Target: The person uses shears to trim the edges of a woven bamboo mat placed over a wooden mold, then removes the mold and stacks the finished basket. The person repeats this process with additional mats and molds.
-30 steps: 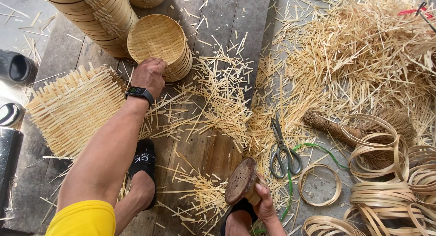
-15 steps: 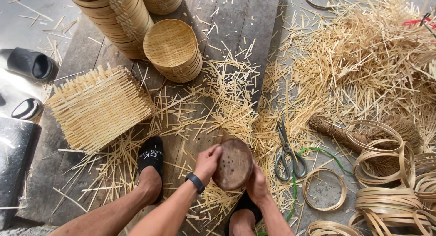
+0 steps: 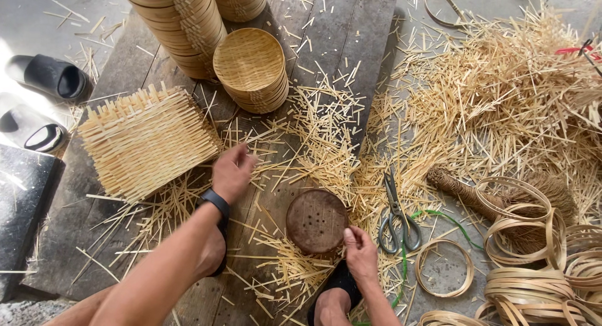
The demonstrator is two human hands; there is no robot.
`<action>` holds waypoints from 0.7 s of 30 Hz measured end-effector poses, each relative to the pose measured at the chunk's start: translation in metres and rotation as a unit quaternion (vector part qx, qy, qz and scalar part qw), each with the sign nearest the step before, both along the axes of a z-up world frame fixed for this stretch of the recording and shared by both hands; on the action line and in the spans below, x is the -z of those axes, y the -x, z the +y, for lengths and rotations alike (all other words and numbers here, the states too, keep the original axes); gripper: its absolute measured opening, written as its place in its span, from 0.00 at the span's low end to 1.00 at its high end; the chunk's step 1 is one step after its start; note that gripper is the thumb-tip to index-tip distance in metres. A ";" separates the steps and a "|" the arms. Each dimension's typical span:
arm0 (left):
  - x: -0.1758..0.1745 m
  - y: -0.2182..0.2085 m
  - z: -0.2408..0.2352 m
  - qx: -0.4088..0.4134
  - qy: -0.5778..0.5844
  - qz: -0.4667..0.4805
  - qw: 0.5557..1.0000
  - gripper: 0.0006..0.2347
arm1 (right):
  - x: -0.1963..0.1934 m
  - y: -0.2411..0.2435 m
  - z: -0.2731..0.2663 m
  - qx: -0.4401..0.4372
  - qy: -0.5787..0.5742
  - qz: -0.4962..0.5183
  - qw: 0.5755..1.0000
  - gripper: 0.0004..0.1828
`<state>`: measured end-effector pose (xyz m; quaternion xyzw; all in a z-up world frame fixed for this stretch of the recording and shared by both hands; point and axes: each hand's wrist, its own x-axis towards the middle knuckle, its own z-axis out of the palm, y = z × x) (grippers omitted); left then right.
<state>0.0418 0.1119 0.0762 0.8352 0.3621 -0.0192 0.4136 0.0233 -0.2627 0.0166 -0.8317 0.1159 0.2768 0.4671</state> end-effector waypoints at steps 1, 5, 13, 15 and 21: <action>-0.007 -0.005 0.016 -0.033 0.015 -0.019 0.999 0.22 | -0.015 -0.003 -0.003 0.016 -0.020 0.023 0.999 0.24; -0.027 -0.041 0.072 -0.137 0.090 -0.072 0.984 0.29 | -0.105 -0.050 -0.011 -0.120 -0.040 -0.025 0.992 0.26; -0.017 -0.110 0.129 -0.132 0.270 -0.100 0.948 0.45 | -0.191 -0.176 0.088 -0.383 0.115 0.022 0.916 0.34; -0.005 -0.128 0.136 -0.157 0.318 -0.108 0.929 0.48 | -0.162 -0.220 0.132 -0.340 0.097 0.037 0.935 0.39; 0.035 -0.161 0.157 -0.193 0.356 -0.164 0.900 0.51 | -0.028 -0.299 0.272 -0.112 -0.232 0.106 0.960 0.54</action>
